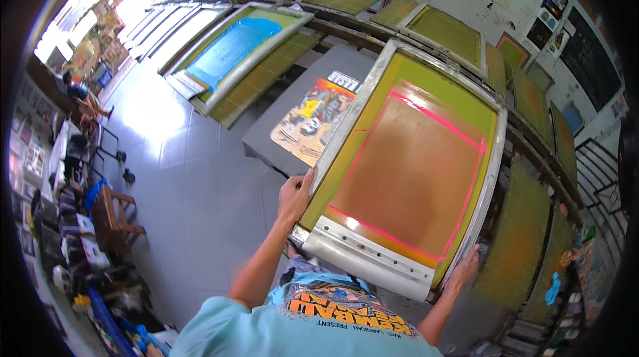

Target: The person performs screen printing on a t-shirt using multiple color screens. They align the t-shirt on the press, then sequentially lower screens with pink and blue ink, using a squeegee to pull the ink across the mesh. The person adjusts the t-shirt and repositions the screens between color applications.

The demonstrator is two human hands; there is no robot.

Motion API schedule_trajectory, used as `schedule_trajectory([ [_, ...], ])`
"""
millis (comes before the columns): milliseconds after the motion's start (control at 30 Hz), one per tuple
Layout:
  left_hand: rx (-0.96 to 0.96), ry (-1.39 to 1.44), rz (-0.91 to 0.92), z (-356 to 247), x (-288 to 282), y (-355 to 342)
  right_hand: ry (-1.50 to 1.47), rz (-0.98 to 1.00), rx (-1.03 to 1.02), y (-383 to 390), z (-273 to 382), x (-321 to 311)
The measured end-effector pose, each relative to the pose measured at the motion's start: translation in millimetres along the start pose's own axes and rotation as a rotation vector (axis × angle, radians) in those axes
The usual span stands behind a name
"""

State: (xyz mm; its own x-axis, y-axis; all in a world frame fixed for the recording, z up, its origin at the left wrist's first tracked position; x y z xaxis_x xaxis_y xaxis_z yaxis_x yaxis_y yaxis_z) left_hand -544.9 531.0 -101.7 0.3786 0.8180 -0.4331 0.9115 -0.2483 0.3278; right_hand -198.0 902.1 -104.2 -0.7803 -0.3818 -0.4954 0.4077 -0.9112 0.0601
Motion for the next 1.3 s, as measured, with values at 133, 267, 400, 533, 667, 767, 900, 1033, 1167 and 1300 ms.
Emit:
schedule_trajectory([
  [133,-0.005,-0.003,-0.058,52.1,-100.2,-28.9,-0.135,0.069,0.040,45.2,31.2,87.8],
  [267,-0.062,-0.038,-0.084,92.8,-178.4,-65.2,-0.129,0.017,0.070,75.0,47.1,163.7],
  [400,-0.048,-0.079,-0.111,115.3,-247.6,-95.7,-0.184,0.083,0.151,114.2,102.2,224.6],
  [533,-0.001,-0.024,-0.073,108.0,-270.5,-129.3,-0.204,0.046,0.153,120.7,122.5,258.4],
  [667,0.004,-0.085,-0.010,98.7,-279.9,-171.0,-0.263,0.010,0.173,111.9,128.0,283.4],
  [767,0.025,-0.079,0.047,92.0,-275.2,-202.0,-0.244,-0.042,0.166,100.2,112.5,299.7],
  [900,0.071,-0.050,0.099,86.7,-269.0,-241.4,-0.307,-0.112,0.166,86.7,111.7,317.2],
  [1033,0.038,-0.098,0.170,83.4,-265.8,-267.3,-0.257,-0.126,0.226,80.1,120.6,324.7],
  [1167,0.129,-0.090,0.178,72.9,-255.4,-266.9,-0.254,-0.117,0.212,76.5,116.2,319.9],
  [1300,0.179,-0.224,0.203,78.4,-248.9,-269.0,-0.253,-0.097,0.246,72.6,116.0,308.7],
])
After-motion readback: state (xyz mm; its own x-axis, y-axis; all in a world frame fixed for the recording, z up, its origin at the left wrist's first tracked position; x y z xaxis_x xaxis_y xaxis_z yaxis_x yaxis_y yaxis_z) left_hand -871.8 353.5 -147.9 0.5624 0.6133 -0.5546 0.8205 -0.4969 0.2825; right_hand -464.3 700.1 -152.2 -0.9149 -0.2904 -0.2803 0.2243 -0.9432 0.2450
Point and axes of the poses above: each hand's wrist, its own y-axis away from the middle knuckle, its own x-axis out of the palm, z = x × y, the point moved 3 cm from there along -y, towards the middle knuckle, and after that the axes turned 12 degrees about z, right-handed, at the moved point
